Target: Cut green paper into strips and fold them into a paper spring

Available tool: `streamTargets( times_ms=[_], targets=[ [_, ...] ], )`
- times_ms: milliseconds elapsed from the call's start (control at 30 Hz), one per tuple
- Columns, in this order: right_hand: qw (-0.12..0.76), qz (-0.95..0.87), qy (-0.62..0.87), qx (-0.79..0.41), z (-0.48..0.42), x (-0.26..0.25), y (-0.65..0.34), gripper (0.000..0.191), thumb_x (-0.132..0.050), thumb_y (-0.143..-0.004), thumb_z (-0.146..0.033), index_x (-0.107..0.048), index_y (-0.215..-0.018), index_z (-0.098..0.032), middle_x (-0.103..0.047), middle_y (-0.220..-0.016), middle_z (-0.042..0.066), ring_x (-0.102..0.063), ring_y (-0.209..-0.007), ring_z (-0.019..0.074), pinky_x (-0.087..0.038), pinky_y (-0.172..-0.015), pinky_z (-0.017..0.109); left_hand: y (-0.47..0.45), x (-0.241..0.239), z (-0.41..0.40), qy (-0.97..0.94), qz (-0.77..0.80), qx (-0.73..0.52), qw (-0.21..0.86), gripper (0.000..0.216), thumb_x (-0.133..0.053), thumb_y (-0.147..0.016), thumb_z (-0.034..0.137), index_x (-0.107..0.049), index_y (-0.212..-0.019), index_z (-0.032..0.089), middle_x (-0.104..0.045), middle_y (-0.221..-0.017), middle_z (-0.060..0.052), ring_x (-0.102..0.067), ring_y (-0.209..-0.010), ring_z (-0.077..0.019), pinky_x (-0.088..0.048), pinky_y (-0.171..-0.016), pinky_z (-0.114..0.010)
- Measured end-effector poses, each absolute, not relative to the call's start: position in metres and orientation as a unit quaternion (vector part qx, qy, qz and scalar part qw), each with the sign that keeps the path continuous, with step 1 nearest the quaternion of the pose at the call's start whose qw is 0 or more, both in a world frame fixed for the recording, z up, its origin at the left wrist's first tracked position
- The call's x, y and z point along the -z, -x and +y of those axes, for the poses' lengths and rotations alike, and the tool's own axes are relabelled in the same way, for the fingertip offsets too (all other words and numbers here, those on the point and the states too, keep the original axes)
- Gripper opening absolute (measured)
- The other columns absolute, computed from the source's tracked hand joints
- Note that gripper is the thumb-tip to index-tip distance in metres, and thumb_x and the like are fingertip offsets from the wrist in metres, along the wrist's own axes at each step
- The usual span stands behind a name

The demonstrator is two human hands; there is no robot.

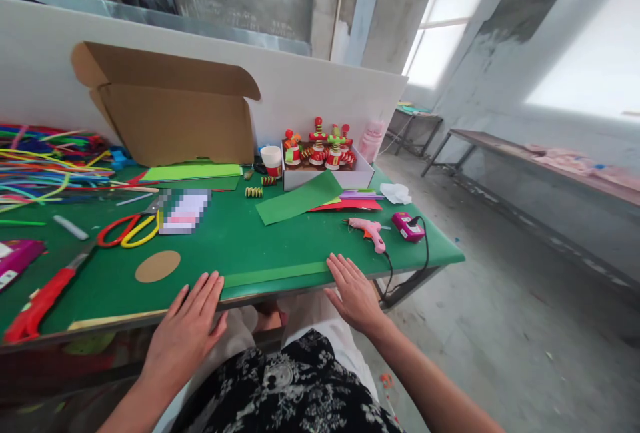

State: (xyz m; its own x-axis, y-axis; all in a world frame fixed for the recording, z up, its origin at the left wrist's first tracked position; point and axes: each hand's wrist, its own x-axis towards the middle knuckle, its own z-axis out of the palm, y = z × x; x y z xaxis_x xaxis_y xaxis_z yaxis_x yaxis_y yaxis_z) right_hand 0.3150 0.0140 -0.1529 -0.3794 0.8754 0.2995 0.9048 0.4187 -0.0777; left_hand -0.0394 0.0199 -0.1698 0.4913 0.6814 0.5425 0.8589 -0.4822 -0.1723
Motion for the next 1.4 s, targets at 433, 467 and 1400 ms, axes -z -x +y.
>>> streamTargets(
  times_ms=[433,467,1400],
  targets=[
    [0.178,-0.862,0.474,-0.009,0.01,0.122,-0.252,0.078,-0.044,-0.095,-0.053,-0.02,-0.155,-0.008,-0.032,-0.157,0.016,-0.023,-0.148,0.0277,-0.024,-0.121,0.051,-0.026,0.143,0.031,0.869,-0.428,0.163,0.188,0.065,-0.038,-0.088,0.041,-0.043,-0.144,0.007,-0.047,-0.15,-0.015,-0.041,-0.14,-0.0282,-0.033,-0.112,-0.046],
    [0.173,-0.866,0.469,-0.024,0.012,0.124,-0.239,0.077,-0.044,-0.095,-0.054,-0.026,-0.153,-0.006,-0.035,-0.155,0.017,-0.026,-0.147,0.028,-0.025,-0.121,0.05,-0.039,0.147,0.033,0.875,-0.419,0.154,0.185,0.062,-0.037,-0.088,0.039,-0.047,-0.141,0.008,-0.051,-0.147,-0.014,-0.044,-0.139,-0.0269,-0.033,-0.112,-0.043],
    [0.183,-0.796,0.566,0.115,0.014,0.169,-0.324,0.055,-0.037,-0.099,-0.034,-0.036,-0.15,-0.011,-0.051,-0.146,0.015,-0.043,-0.138,0.0266,-0.035,-0.113,0.047,0.042,0.169,0.022,0.83,-0.499,0.193,0.16,0.061,-0.039,-0.09,0.029,-0.039,-0.147,0.009,-0.049,-0.147,-0.017,-0.048,-0.135,-0.03,-0.035,-0.113,-0.049]
  ],
)
